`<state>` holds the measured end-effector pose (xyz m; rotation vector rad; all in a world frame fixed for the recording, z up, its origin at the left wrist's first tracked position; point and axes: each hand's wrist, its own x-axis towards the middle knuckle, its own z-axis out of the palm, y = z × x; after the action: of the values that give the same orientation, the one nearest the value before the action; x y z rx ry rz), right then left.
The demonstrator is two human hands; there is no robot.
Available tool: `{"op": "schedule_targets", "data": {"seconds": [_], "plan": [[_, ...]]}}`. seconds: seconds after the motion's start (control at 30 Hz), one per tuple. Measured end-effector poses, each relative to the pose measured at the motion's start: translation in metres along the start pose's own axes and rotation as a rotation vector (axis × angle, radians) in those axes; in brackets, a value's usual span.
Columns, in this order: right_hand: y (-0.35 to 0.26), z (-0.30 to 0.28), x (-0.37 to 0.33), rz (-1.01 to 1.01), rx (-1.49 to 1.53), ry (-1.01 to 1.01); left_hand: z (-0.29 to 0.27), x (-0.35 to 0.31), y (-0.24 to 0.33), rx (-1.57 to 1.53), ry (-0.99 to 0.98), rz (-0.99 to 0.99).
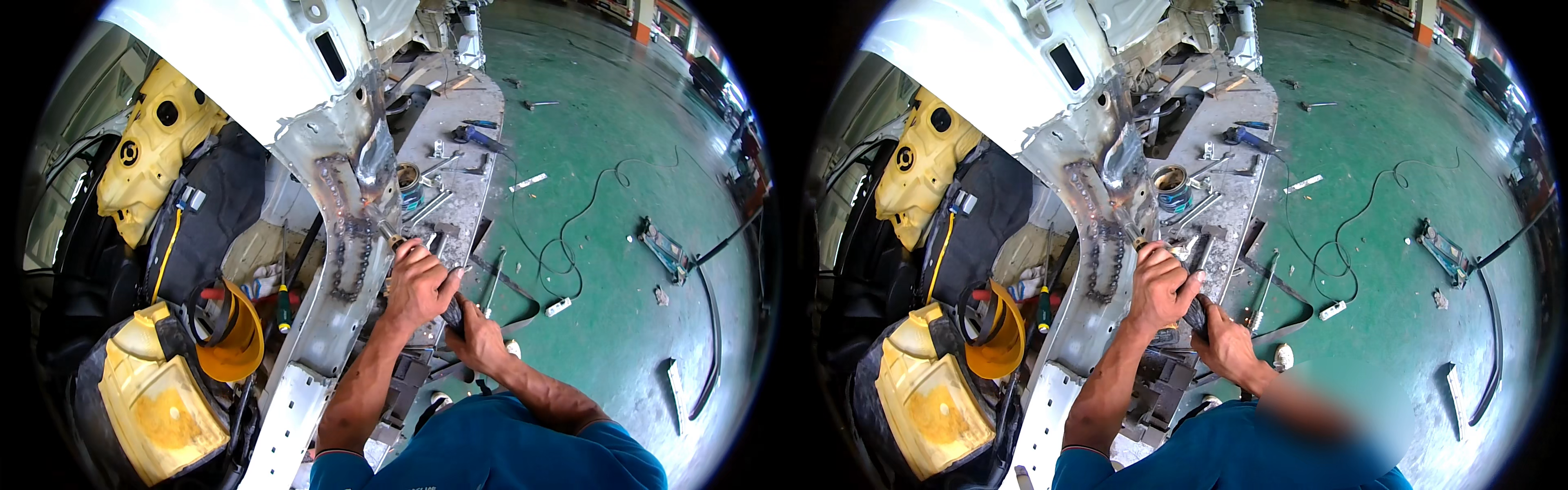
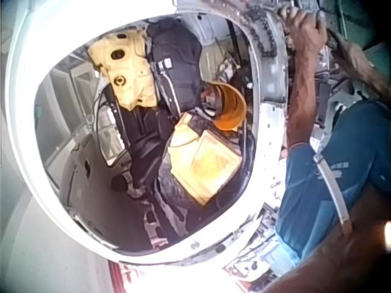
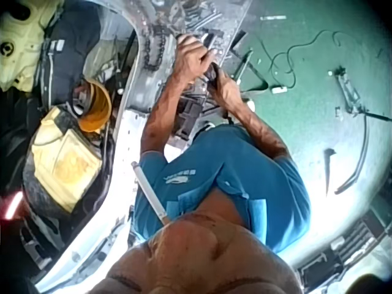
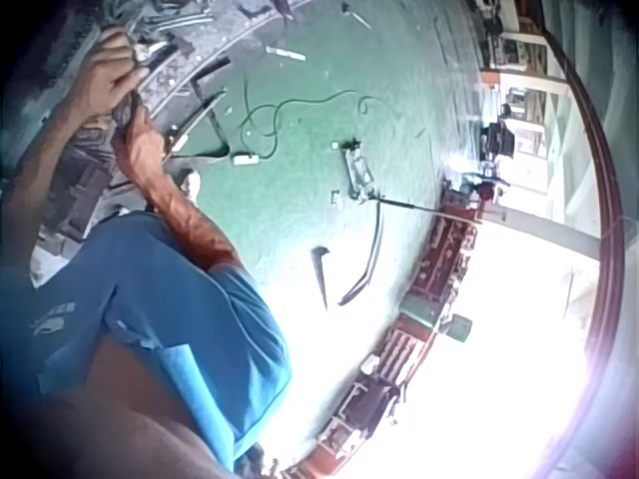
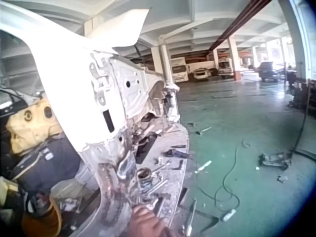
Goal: The person welds a section of a car frame using a welding torch and filler rod. They repeatedly put on and remove a yellow welding mask while working on the same seam area.
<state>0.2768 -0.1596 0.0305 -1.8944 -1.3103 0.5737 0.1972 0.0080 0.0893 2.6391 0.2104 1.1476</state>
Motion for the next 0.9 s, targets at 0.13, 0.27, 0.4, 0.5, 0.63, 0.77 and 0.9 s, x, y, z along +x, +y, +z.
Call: {"op": "schedule_targets", "data": {"seconds": [0.13,0.27,0.4,0.5,0.63,0.77,0.9], "plan": [[0.006,0.006,0.002,-0.03,0.007,0.029,-0.002,0.004,0.004,-0.036,0.059,-0.003],[0.001,0.007,0.002,-0.001,0.023,0.026,-0.004,0.0,0.0,0.001,-0.007,-0.021],[0.006,0.011,0.0,-0.045,0.026,0.062,0.0,-0.002,-0.002,0.014,0.002,0.006],[0.004,0.008,-0.004,-0.075,0.038,0.061,-0.001,-0.004,0.0,0.01,0.009,0.019],[0.005,0.004,-0.011,-0.041,0.043,0.035,0.008,-0.009,0.004,-0.015,0.039,0.033],[0.006,0.002,-0.009,0.005,0.0,0.003,0.007,-0.01,0.005,-0.027,0.01,0.01],[0.014,-0.004,-0.003,-0.013,0.013,0.024,-0.001,-0.005,0.006,-0.032,0.014,-0.011]]}}
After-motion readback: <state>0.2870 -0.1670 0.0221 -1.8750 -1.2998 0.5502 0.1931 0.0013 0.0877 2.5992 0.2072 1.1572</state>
